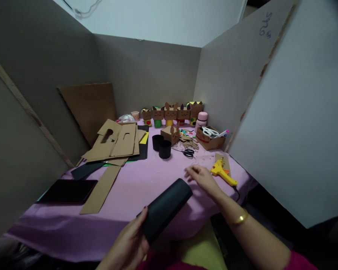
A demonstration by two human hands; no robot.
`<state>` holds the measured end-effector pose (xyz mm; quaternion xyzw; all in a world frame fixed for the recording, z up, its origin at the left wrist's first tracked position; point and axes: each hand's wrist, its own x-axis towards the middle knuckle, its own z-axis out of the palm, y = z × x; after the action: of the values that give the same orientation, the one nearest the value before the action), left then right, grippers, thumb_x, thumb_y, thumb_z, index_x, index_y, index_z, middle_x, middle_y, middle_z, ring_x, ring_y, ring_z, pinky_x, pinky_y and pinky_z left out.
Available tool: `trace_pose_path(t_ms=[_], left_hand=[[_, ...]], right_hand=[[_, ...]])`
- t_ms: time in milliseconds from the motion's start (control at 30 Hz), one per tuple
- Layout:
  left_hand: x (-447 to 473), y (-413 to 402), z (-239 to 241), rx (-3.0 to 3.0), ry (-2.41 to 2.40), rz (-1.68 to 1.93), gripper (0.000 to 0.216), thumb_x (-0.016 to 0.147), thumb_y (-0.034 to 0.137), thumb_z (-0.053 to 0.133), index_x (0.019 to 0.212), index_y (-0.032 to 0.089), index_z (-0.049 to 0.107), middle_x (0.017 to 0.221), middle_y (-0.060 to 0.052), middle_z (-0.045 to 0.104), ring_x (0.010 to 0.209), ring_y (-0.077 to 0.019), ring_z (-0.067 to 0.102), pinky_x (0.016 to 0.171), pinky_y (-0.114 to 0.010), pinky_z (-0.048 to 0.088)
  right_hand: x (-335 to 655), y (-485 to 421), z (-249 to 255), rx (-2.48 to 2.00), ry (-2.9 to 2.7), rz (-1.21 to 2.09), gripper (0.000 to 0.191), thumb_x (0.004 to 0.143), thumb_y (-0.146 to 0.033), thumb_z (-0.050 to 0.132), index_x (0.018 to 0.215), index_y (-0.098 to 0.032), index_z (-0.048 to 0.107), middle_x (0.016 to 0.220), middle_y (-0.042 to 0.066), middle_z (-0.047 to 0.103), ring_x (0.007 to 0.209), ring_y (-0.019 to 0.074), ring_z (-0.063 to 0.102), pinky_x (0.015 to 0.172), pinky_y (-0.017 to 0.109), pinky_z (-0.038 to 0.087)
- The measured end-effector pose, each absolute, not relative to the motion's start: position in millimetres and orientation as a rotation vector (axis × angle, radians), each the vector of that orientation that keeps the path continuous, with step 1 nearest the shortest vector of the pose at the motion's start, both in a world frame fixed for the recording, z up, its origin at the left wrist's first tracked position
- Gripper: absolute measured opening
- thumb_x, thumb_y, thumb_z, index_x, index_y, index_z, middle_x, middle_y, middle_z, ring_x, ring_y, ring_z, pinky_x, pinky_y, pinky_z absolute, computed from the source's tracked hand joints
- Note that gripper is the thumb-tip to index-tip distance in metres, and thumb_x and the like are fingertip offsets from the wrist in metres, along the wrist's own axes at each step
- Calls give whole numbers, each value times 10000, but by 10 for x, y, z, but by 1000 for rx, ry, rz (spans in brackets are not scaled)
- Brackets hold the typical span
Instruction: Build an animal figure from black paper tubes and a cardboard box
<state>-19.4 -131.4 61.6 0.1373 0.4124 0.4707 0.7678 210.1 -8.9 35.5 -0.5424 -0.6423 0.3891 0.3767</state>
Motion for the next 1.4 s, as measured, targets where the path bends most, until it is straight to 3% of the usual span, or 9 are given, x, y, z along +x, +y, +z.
trace_pose_path(t_ms=[67, 133, 467, 667, 967, 1067, 1200, 1300, 1400], left_hand=[[-228, -1265, 555, 259, 913, 1054, 259, 813, 164, 620, 1043, 48, 652, 860, -122, 754, 836, -228, 711, 776, -309, 561], [-251, -1232, 526, 236, 928, 1064, 328, 834, 167, 591, 1131, 28, 601, 843, -137, 753, 824, -259, 713, 757, -358, 574], [-335, -1161, 486, 187, 1018, 1154, 529, 856, 120, 550, 1342, 5, 376, 854, -140, 755, 811, -263, 716, 735, -350, 589], [-357, -1141, 485, 115, 1004, 1194, 446, 893, 140, 482, 1310, -6, 419, 813, -140, 755, 789, -258, 720, 707, -338, 594], [-314, -1184, 517, 62, 852, 1156, 409, 927, 194, 418, 1272, -22, 455, 797, -157, 752, 798, -251, 720, 735, -349, 580], [-322, -1186, 516, 49, 818, 1174, 425, 928, 193, 414, 1283, -41, 432, 804, -172, 750, 800, -253, 720, 732, -349, 580], [-314, -1189, 532, 50, 837, 1210, 456, 928, 182, 416, 1321, -46, 378, 811, -171, 751, 788, -242, 722, 723, -333, 581], [-289, -1205, 541, 82, 844, 1221, 475, 930, 185, 416, 1342, -42, 348, 817, -161, 753, 793, -231, 721, 759, -328, 571], [-260, -1238, 557, 121, 827, 1205, 452, 923, 190, 436, 1320, -22, 398, 878, -157, 751, 859, -239, 709, 854, -355, 536]], right_hand=[[2211, 267, 394, -1541, -1659, 739, 272, 906, -364, 515, 1063, -155, 587, 1066, 67, 629, 910, 199, 620, 796, 407, 508], [2288, 594, 435, -1661, -1707, 559, 283, 895, -306, 550, 1150, -182, 551, 1193, 78, 573, 991, 219, 595, 828, 432, 505], [2249, 1192, 329, -1892, -1888, 346, 280, 894, -299, 553, 1152, -189, 552, 1184, 75, 578, 978, 214, 602, 814, 419, 515], [2357, 1024, 274, -1800, -1654, 519, 302, 893, -300, 555, 1171, -185, 539, 1198, 79, 569, 990, 222, 598, 819, 431, 512], [2362, 567, 120, -1489, -1313, 1118, 275, 899, -308, 545, 1132, -161, 552, 1104, 68, 606, 885, 193, 625, 738, 385, 537], [2287, 355, 138, -1325, -1279, 1166, 312, 861, -337, 586, 1123, -176, 536, 875, 13, 625, 701, 136, 615, 634, 297, 519], [2156, -104, 219, -1129, -1383, 1247, 438, 675, -372, 735, 1051, -204, 587, 588, -83, 504, 492, 86, 487, 475, 211, 402], [2062, -436, 333, -1055, -1520, 1339, 375, 657, -284, 739, 1006, -177, 655, 563, -77, 508, 487, 79, 452, 462, 205, 357], [2008, -599, 472, -1070, -1770, 1262, 353, 696, -211, 681, 1045, -164, 664, 624, -41, 594, 546, 104, 513, 506, 217, 396]])
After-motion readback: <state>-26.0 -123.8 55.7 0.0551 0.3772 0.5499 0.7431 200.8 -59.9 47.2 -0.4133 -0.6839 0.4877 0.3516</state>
